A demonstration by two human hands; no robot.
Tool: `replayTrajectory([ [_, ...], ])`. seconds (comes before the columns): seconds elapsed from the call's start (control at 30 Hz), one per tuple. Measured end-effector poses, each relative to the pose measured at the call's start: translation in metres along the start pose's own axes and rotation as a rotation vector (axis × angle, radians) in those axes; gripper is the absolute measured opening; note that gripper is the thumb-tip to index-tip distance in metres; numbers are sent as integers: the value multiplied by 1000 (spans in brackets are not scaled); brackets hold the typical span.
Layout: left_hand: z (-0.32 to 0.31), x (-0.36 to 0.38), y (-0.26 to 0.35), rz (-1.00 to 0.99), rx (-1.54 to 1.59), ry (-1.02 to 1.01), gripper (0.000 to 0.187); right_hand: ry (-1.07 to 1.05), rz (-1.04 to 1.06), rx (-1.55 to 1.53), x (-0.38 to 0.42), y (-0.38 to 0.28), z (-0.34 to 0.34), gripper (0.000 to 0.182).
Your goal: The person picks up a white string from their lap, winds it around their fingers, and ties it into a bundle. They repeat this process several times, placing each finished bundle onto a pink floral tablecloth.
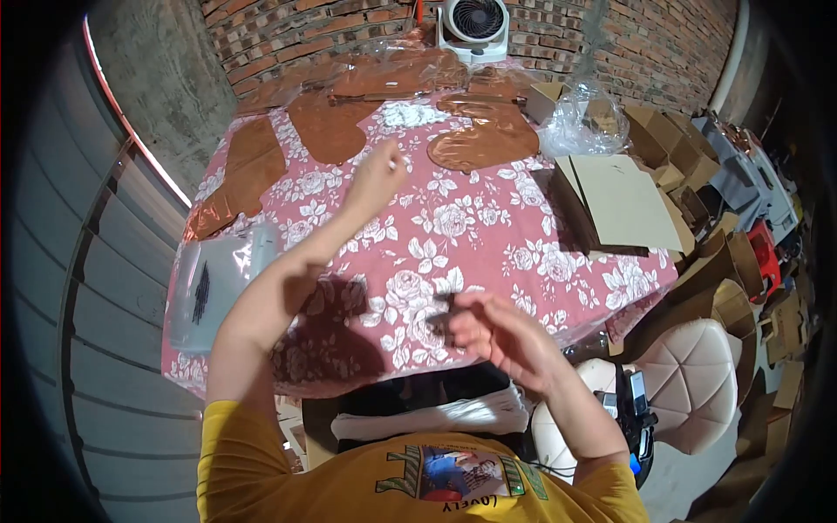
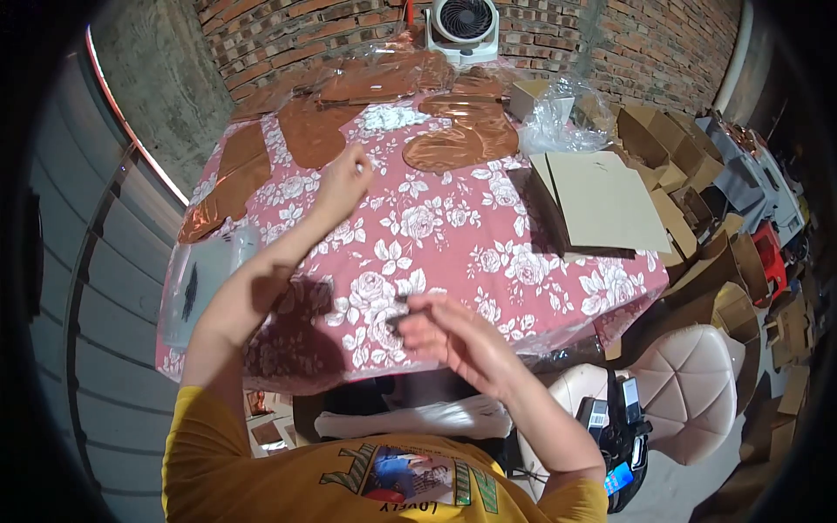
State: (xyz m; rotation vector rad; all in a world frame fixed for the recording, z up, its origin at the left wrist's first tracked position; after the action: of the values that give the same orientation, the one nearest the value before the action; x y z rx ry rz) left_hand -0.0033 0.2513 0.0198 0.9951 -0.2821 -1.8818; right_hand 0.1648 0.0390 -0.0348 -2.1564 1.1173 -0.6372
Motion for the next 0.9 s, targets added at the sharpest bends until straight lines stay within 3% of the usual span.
replayTrajectory([
  [0.03, -1, -22, -30, -17, -72, 93, 12, -57, -3, 9, 5, 3, -1, 34],
  [0.1, -6, -53, -62, 140, -107, 95, 9, -113, -43, 150, 18, 13, 5, 33],
  [0.17, -21, -80, -82, 131, -145, 54, 8, -130, -73, 187, 35, 17, 13, 30],
  [0.37, -52, -127, -112, -117, -196, 125, 7, 53, -55, 140, 75, 28, 48, 30],
  [0.53, -41, -130, -133, 96, -261, 168, 14, 235, -100, 206, 97, 45, 77, 31],
  [0.57, -34, -125, -129, -64, -370, 236, 16, 244, -112, 252, 98, 46, 81, 28],
  [0.6, -33, -134, -133, -189, -596, 136, 17, 237, -123, 291, 99, 45, 82, 25],
  [0.63, -16, -122, -128, -5, -161, 182, 17, 265, -95, 388, 101, 44, 87, 23],
  [0.67, -3, -114, -112, -241, -124, 273, 21, 341, -131, 530, 104, 46, 95, 22],
  [0.7, 7, -102, -97, 3, -89, 125, 23, 370, -61, 666, 107, 50, 107, 20],
  [0.8, 39, -29, 18, 16, -58, 153, 16, 493, -115, 1112, 110, 66, 142, 14],
  [0.87, 47, 19, 53, -61, 202, -52, 21, 474, -135, 1264, 104, 83, 156, 13],
  [0.9, 51, 49, 69, -43, 118, -108, 20, 435, -87, 1310, 95, 92, 160, 12],
])
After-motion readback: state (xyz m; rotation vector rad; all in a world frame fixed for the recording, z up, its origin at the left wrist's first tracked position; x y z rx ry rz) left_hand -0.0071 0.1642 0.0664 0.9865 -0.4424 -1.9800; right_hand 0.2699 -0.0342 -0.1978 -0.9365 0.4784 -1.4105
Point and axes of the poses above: each hand's wrist, its own x-axis away from the middle knuckle, its own z-axis out of the back of the hand, y = z × x, the point moved 7 cm from there along -x, towards the middle knuckle, and after that the axes turned 2 degrees about z, right-handed, at the moved point
